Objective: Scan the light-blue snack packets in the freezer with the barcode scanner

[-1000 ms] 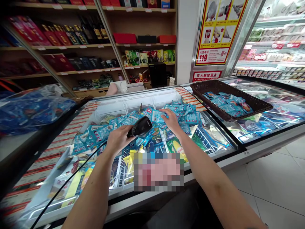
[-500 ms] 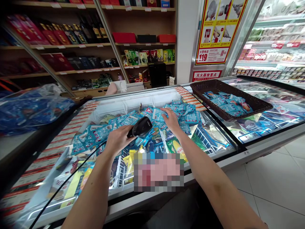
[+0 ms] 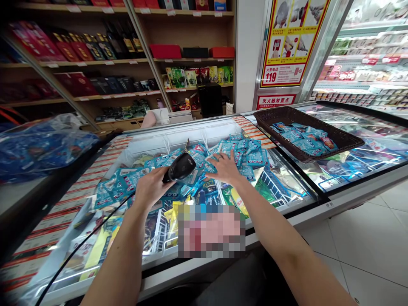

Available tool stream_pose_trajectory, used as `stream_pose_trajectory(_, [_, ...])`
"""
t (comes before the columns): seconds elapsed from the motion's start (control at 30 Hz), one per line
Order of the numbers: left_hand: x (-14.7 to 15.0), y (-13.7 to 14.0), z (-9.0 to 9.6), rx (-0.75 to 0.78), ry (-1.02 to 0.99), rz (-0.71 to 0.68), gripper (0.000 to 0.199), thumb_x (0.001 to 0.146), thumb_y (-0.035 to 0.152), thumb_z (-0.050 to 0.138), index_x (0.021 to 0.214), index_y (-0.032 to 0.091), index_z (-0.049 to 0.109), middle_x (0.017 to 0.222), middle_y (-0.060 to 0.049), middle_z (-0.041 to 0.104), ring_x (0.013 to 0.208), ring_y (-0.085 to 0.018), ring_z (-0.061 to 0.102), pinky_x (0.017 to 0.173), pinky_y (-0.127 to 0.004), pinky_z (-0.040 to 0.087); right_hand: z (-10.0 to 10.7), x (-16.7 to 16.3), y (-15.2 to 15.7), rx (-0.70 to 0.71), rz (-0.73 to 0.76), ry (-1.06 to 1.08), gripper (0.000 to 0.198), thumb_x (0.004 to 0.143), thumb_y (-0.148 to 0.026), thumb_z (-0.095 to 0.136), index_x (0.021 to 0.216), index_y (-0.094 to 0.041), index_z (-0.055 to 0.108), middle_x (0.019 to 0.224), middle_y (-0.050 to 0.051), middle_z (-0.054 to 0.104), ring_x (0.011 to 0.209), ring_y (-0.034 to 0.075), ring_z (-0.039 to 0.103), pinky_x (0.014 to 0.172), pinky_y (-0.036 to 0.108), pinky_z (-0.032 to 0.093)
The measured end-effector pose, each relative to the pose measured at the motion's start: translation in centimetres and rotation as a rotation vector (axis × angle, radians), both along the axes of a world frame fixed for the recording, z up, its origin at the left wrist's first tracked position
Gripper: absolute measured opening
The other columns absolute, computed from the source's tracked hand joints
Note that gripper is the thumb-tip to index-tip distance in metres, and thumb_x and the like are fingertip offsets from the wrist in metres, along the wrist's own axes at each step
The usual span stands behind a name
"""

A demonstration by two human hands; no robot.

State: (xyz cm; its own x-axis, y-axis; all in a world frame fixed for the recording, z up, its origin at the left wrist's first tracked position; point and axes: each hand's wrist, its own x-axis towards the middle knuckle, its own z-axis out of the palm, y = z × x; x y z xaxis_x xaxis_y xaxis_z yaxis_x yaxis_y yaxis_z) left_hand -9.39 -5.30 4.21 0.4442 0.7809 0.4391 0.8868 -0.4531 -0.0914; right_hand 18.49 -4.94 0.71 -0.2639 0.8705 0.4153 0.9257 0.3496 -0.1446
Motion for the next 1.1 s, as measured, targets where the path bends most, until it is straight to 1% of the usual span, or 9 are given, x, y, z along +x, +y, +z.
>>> stream_pose_trajectory(0.03, [0.0,0.0,0.0,0.005,-0.002,0.001,0.036,0.081,0.039,0.054,0.113,0.024,0.057,0.105,-0.006,0.067,0.095,-0.024,0.062,0.067,-0.03,0.044,-0.1,0.2,0.0,-0.012,-0.003,-0.013,0.061,0.077,-0.064,0.053,0.129,-0.032,0.051,0.137,0.006,0.047,0.129,0.033,0.035,0.107,0.064,0.001])
stream_pose_trajectory(0.13, [0.0,-0.1,0.0,0.005,-0.004,0.01,0.036,0.082,0.041,0.052,0.113,0.024,0.057,0.105,-0.006,0.067,0.096,-0.024,0.062,0.066,-0.03,0.044,-0.2,1.2,0.3,-0.024,-0.053,-0.026,0.058,0.081,-0.057,0.052,0.132,-0.031,0.047,0.142,0.006,0.042,0.133,0.033,0.03,0.108,0.064,0.001])
stream_pose_trajectory(0.23, [0.1,-0.2,0.2,-0.006,0.003,0.023,0.035,0.083,0.041,0.051,0.112,0.024,0.057,0.104,-0.006,0.067,0.096,-0.024,0.062,0.066,-0.029,0.044,-0.4,1.9,0.7,-0.005,-0.111,-0.048,0.058,0.083,-0.051,0.051,0.136,-0.031,0.042,0.146,0.006,0.036,0.135,0.033,0.025,0.107,0.065,0.0])
stream_pose_trajectory(0.33, [0.1,-0.3,0.3,-0.014,0.006,0.033,0.034,0.083,0.04,0.051,0.111,0.023,0.057,0.104,-0.007,0.067,0.096,-0.024,0.062,0.065,-0.029,0.044,-0.7,2.1,0.9,0.025,-0.138,-0.072,0.058,0.085,-0.049,0.048,0.139,-0.03,0.039,0.147,0.006,0.033,0.137,0.033,0.023,0.107,0.065,-0.001])
stream_pose_trajectory(0.53, [-0.3,-0.2,0.2,-0.001,-0.001,0.056,0.033,0.083,0.041,0.05,0.109,0.023,0.057,0.104,-0.007,0.067,0.095,-0.025,0.062,0.064,-0.029,0.043,-1.2,2.0,1.3,0.08,-0.216,-0.044,0.055,0.084,-0.046,0.048,0.135,-0.027,0.045,0.147,0.007,0.035,0.136,0.035,0.022,0.105,0.067,-0.002])
stream_pose_trajectory(0.7, [-0.6,-0.1,0.2,0.012,-0.004,0.104,0.033,0.082,0.042,0.051,0.109,0.024,0.057,0.103,-0.006,0.067,0.095,-0.025,0.062,0.063,-0.029,0.042,-1.2,2.1,1.7,0.082,-0.284,0.004,0.055,0.081,-0.045,0.051,0.133,-0.025,0.047,0.146,0.008,0.036,0.136,0.037,0.021,0.104,0.068,-0.003])
stream_pose_trajectory(0.87, [-0.9,0.0,0.3,0.003,-0.02,0.141,0.034,0.082,0.043,0.051,0.108,0.023,0.058,0.101,-0.007,0.067,0.094,-0.025,0.062,0.062,-0.029,0.042,-1.1,2.0,1.5,0.135,-0.353,0.022,0.054,0.082,-0.045,0.051,0.131,-0.023,0.049,0.146,0.011,0.036,0.137,0.04,0.015,0.102,0.07,-0.008])
stream_pose_trajectory(1.0, [-1.0,0.0,0.4,0.014,-0.043,0.137,0.033,0.081,0.041,0.052,0.107,0.022,0.058,0.099,-0.008,0.068,0.095,-0.026,0.062,0.063,-0.029,0.042,-0.6,1.6,0.9,0.18,-0.341,0.014,0.054,0.085,-0.051,0.045,0.13,-0.02,0.051,0.146,0.013,0.035,0.137,0.04,0.014,0.101,0.07,-0.009])
stream_pose_trajectory(1.1, [-1.1,0.1,0.5,0.007,-0.049,0.145,0.032,0.081,0.04,0.051,0.107,0.022,0.059,0.099,-0.007,0.068,0.095,-0.026,0.062,0.064,-0.029,0.042,-0.1,0.7,0.8,0.179,-0.27,-0.014,0.047,0.092,-0.045,0.035,0.129,-0.021,0.051,0.144,0.01,0.039,0.136,0.035,0.02,0.103,0.068,-0.007])
